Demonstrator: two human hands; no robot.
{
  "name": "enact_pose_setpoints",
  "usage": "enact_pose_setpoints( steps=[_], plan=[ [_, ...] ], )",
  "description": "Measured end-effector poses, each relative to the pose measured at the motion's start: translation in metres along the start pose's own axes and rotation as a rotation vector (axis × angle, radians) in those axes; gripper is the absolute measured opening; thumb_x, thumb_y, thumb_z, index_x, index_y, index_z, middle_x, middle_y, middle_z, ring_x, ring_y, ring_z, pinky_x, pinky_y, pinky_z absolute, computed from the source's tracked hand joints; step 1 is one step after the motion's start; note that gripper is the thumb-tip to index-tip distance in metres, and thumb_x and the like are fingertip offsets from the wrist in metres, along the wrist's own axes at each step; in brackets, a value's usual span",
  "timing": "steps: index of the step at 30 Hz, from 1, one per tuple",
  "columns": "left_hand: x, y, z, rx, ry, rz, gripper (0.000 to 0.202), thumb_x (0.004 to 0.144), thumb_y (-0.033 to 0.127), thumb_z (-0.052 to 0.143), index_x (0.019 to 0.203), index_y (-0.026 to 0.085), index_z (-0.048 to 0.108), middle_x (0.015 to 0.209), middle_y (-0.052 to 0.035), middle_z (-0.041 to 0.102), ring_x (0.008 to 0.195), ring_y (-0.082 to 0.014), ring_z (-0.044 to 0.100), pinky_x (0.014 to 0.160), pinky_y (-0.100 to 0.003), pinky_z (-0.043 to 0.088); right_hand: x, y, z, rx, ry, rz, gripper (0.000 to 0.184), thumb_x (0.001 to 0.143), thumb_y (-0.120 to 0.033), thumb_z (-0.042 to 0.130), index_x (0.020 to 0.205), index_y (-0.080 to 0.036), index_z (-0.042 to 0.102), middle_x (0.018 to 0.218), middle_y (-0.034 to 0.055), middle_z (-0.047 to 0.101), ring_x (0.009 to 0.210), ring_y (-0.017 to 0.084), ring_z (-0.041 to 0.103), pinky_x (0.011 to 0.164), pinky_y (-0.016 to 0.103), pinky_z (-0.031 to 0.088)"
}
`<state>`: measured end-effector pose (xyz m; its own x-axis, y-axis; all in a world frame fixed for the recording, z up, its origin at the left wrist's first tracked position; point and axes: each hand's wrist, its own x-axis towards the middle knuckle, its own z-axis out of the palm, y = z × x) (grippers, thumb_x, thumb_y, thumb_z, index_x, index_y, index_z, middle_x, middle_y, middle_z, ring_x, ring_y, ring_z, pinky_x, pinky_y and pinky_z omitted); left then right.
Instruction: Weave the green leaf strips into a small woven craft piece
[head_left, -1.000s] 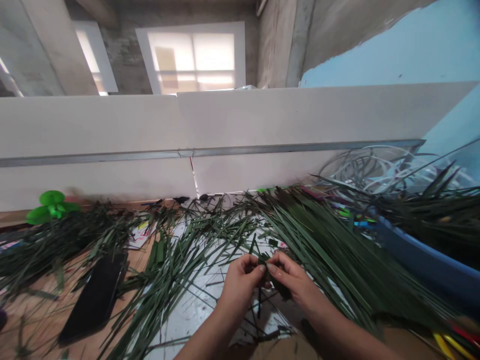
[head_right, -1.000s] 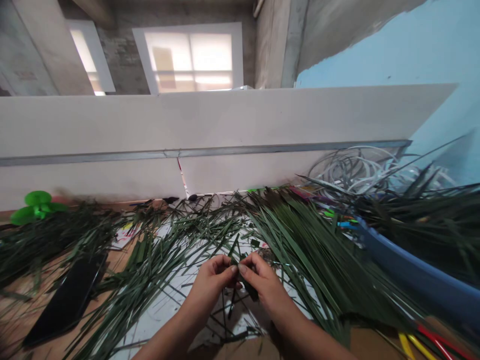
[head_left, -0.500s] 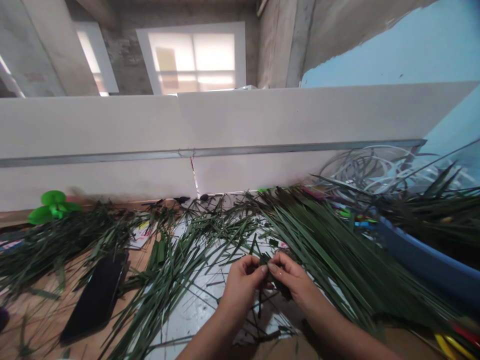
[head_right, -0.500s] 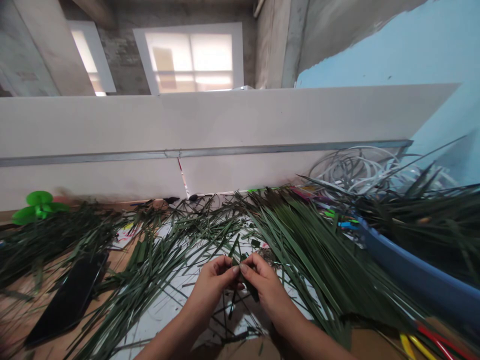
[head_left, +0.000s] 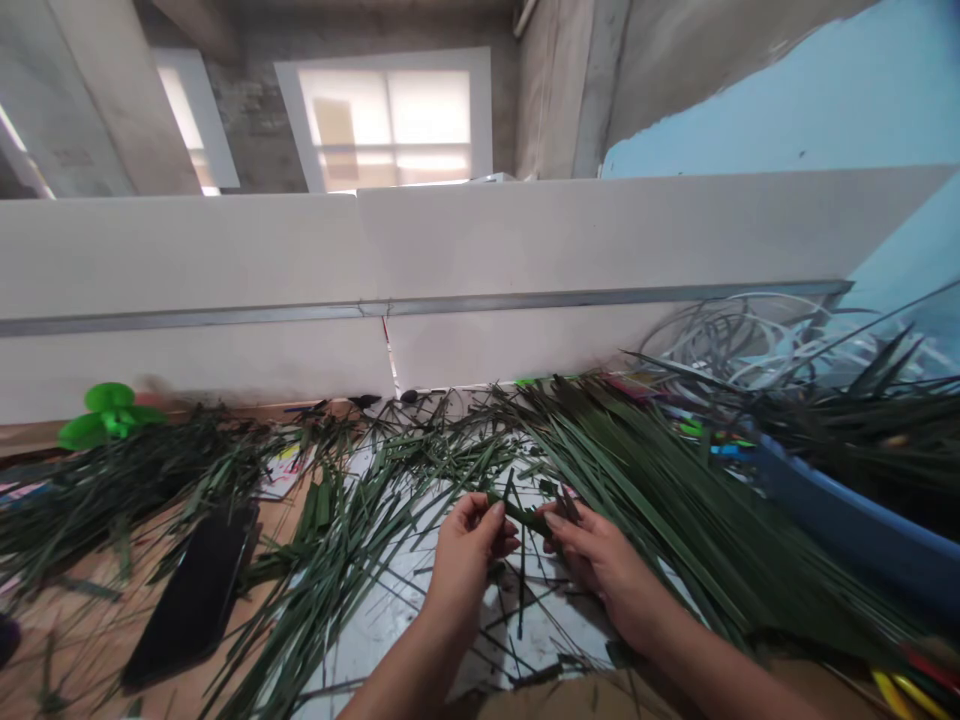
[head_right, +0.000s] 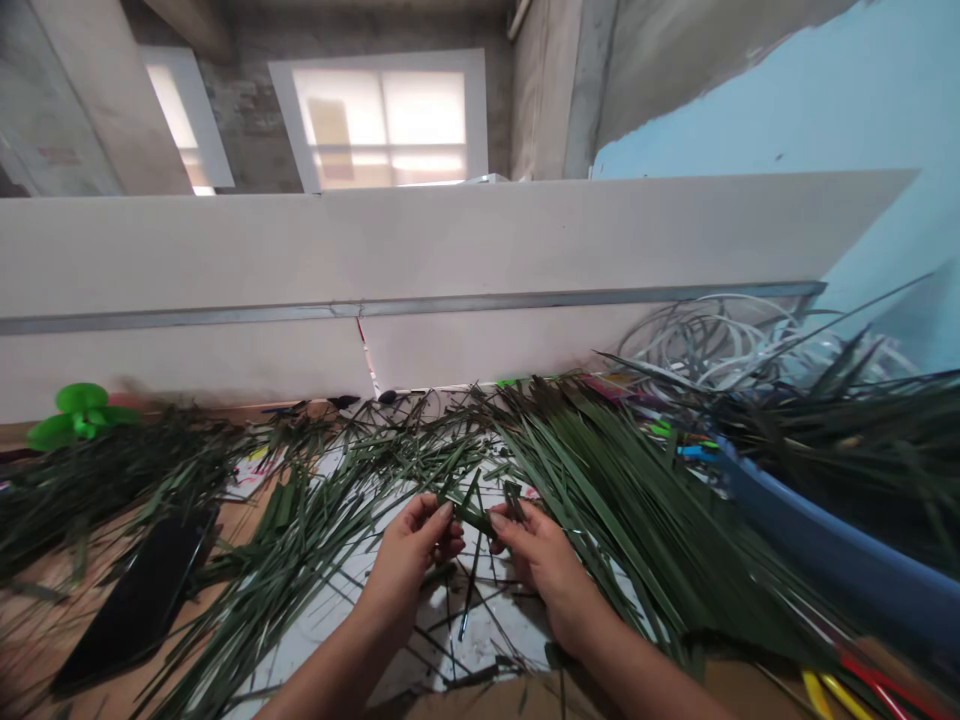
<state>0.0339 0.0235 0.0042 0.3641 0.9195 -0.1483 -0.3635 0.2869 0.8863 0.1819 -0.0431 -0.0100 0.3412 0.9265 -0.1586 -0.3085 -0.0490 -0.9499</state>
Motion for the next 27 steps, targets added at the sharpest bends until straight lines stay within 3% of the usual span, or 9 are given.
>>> enact_pose_setpoints(
  steps=[5,10,15,18,23,27],
  plan=[
    [-0.003,0.003,0.001,0.014,-0.079,-0.056,0.052,0.056,0.052,0.089,0.081,0.018,0.060,0.076,-0.0058,0.073,0.063,-0.0149,0.066,0.067,-0.026,0.052,0.008,0.003,-0.006,0.061,0.008,-0.077,0.037,0.059,-0.043,0.089,0.080,-0.020,0.071,0.077,-0.0002,0.064,0.075,0.017,0.055,0.069,0.027,0.042],
    [0.000,0.005,-0.001,-0.021,-0.168,-0.116,0.054,0.068,0.066,0.075,0.083,0.015,0.065,0.080,-0.0102,0.075,0.066,-0.0175,0.068,0.071,-0.030,0.053,0.013,0.004,-0.015,0.086,0.013,-0.111,0.036,0.061,-0.041,0.089,0.086,-0.020,0.073,0.080,-0.0011,0.065,0.078,0.017,0.055,0.071,0.028,0.039],
    [0.003,-0.004,-0.005,0.104,-0.246,-0.127,0.047,0.055,0.044,0.091,0.077,0.015,0.062,0.069,-0.0053,0.071,0.057,-0.0121,0.060,0.055,-0.022,0.041,0.009,0.000,-0.013,0.111,-0.009,-0.113,0.040,0.065,-0.037,0.087,0.098,-0.020,0.072,0.082,-0.0008,0.065,0.076,0.018,0.055,0.070,0.029,0.040],
    [0.002,-0.006,-0.004,0.161,-0.241,-0.109,0.051,0.050,0.042,0.093,0.082,0.014,0.064,0.064,-0.0014,0.066,0.053,-0.0105,0.056,0.051,-0.021,0.035,0.003,-0.006,-0.007,0.118,0.008,-0.088,0.046,0.067,-0.037,0.086,0.106,-0.021,0.070,0.080,-0.0021,0.063,0.070,0.015,0.052,0.064,0.027,0.037],
    [0.000,-0.005,0.000,0.214,-0.217,-0.068,0.049,0.049,0.041,0.091,0.080,0.015,0.064,0.059,0.0030,0.058,0.051,-0.0089,0.048,0.051,-0.022,0.035,-0.001,-0.010,-0.001,0.037,0.032,-0.100,0.038,0.059,-0.042,0.089,0.081,-0.020,0.066,0.074,-0.0023,0.059,0.068,0.016,0.050,0.065,0.028,0.038],
    [-0.001,-0.007,0.001,0.282,-0.240,-0.030,0.040,0.054,0.043,0.087,0.071,0.016,0.063,0.062,0.0014,0.058,0.056,-0.0098,0.047,0.053,-0.022,0.034,0.000,-0.008,0.000,-0.057,-0.020,-0.157,0.033,0.062,-0.042,0.085,0.071,-0.019,0.063,0.069,-0.0027,0.055,0.067,0.016,0.047,0.068,0.029,0.038]
  ],
)
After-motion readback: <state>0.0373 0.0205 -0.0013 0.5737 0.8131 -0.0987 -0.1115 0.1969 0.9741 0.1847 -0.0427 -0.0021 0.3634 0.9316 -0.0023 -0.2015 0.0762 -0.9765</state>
